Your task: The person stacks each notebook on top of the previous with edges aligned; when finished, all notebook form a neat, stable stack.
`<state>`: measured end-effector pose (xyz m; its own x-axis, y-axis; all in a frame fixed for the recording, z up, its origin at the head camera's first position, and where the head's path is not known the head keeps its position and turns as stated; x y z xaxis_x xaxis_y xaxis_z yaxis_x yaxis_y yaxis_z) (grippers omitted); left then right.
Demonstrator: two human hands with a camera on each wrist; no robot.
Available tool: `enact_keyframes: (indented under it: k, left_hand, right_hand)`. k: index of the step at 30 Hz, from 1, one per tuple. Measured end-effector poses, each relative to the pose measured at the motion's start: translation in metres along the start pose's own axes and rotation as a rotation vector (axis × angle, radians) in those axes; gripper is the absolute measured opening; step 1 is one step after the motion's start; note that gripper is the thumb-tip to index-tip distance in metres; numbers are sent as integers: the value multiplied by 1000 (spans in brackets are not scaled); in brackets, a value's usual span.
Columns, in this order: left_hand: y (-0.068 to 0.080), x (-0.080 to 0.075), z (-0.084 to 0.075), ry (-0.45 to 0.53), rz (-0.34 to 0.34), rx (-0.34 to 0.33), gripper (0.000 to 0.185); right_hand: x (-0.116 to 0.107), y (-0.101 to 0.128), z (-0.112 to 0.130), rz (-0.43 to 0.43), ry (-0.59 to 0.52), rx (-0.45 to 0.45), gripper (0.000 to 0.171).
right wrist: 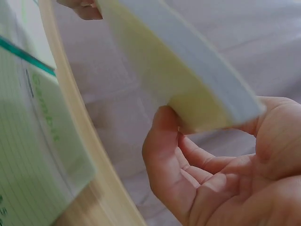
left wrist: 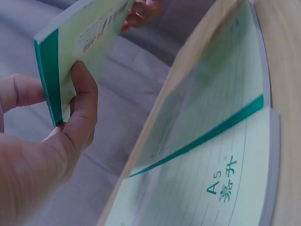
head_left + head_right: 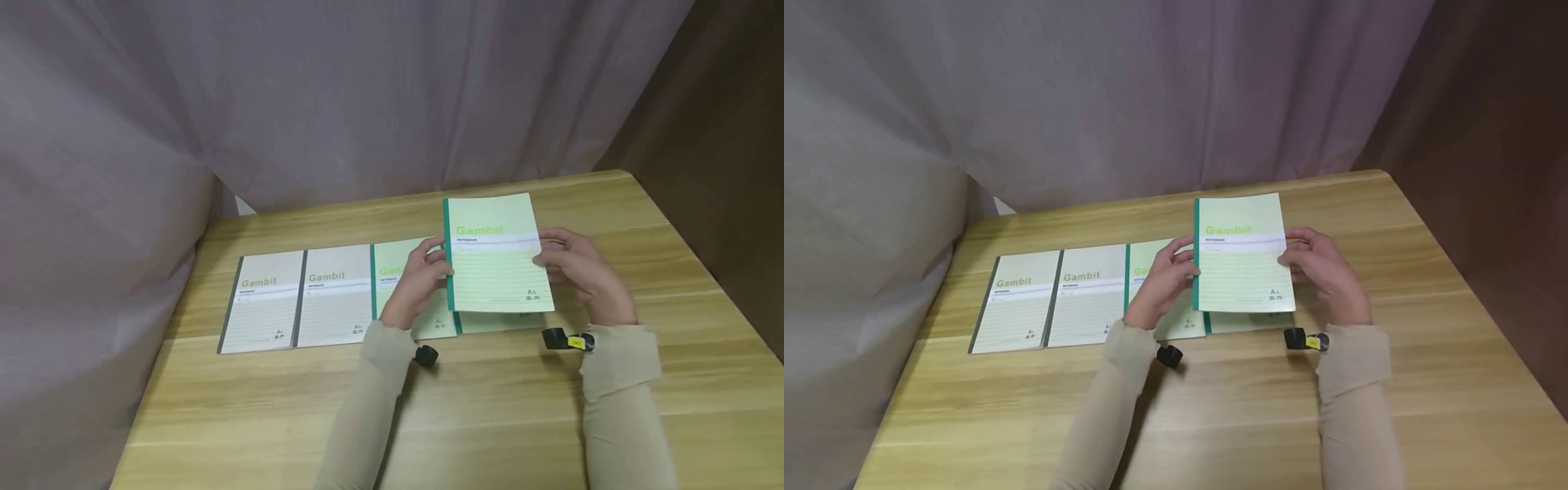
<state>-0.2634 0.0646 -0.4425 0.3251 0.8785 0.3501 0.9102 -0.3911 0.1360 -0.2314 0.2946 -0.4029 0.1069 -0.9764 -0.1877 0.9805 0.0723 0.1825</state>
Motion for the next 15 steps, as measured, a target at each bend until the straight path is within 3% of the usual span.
enact_keyframes:
  k: [9, 15]
  left_hand:
    - [15, -18, -13, 17, -5, -1, 65]
    - [24, -31, -18, 23, -24, -6, 66]
  right_hand:
    - [23, -5, 8, 50, -76, -8, 42]
    - [37, -6, 8, 53, -60, 16, 47]
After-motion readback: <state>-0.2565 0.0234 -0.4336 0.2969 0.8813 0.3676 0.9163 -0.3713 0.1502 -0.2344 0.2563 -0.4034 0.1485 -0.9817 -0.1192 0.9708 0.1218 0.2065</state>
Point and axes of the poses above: each hand's wrist, its own y-axis away from the middle knuckle, its own x-axis out of the palm, z = x × y, the point moved 9 cm from there along -y, towards the middle knuckle, and after that the axes turned 1 degree about z, right-handed, at the moved point
